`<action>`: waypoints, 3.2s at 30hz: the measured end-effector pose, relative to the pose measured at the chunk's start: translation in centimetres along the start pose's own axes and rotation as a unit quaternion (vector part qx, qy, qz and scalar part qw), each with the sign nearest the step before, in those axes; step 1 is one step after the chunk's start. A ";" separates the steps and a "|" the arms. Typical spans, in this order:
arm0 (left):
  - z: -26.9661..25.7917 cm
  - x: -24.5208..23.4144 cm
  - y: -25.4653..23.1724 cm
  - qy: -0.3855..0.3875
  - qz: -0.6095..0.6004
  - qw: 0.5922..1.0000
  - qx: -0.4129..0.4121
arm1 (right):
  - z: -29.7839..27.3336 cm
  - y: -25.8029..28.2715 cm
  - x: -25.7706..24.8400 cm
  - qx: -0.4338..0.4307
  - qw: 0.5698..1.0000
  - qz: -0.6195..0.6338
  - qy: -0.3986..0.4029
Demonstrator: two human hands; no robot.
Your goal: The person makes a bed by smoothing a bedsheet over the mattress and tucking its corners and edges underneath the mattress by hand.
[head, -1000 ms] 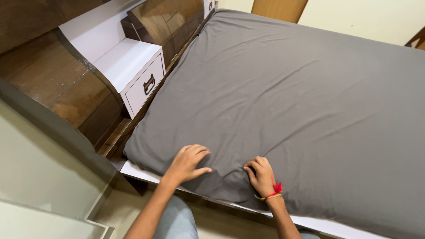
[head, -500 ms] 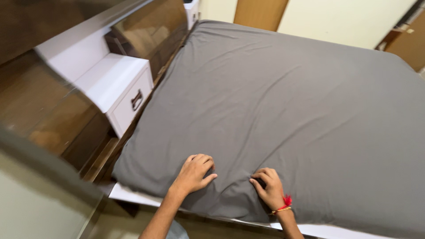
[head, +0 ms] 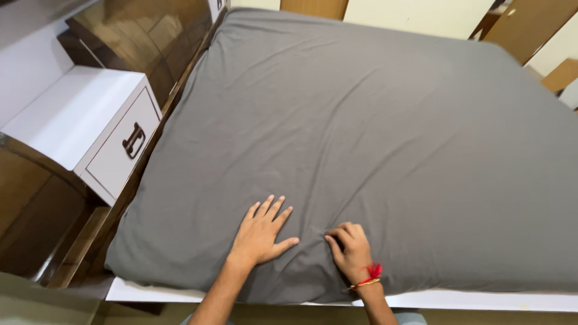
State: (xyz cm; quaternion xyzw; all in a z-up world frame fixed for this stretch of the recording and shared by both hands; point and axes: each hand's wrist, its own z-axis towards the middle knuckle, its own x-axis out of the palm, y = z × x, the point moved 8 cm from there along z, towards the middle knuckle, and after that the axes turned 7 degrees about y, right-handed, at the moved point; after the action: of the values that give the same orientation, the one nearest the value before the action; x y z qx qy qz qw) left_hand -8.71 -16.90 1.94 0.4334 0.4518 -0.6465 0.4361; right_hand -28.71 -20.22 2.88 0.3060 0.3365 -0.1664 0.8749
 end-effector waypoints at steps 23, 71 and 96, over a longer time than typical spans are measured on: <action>8.2 4.4 -4.1 0.043 -0.004 0.999 -0.027 | -5.5 -15.3 -6.4 0.288 0.915 -0.250 0.133; -28.5 -4.2 17.9 -0.365 0.024 0.821 -0.437 | -3.5 12.3 3.1 -0.140 0.989 -0.011 0.050; -21.3 0.5 3.6 -0.103 0.071 0.989 0.074 | -10.3 15.6 12.2 -0.057 0.963 -0.198 0.172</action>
State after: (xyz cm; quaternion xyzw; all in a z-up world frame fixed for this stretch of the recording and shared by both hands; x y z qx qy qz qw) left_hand -1.86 2.76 -3.86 0.4264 0.3230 -0.6868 0.4921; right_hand -17.22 -2.79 -4.93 0.2073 0.5446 -0.2613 0.7695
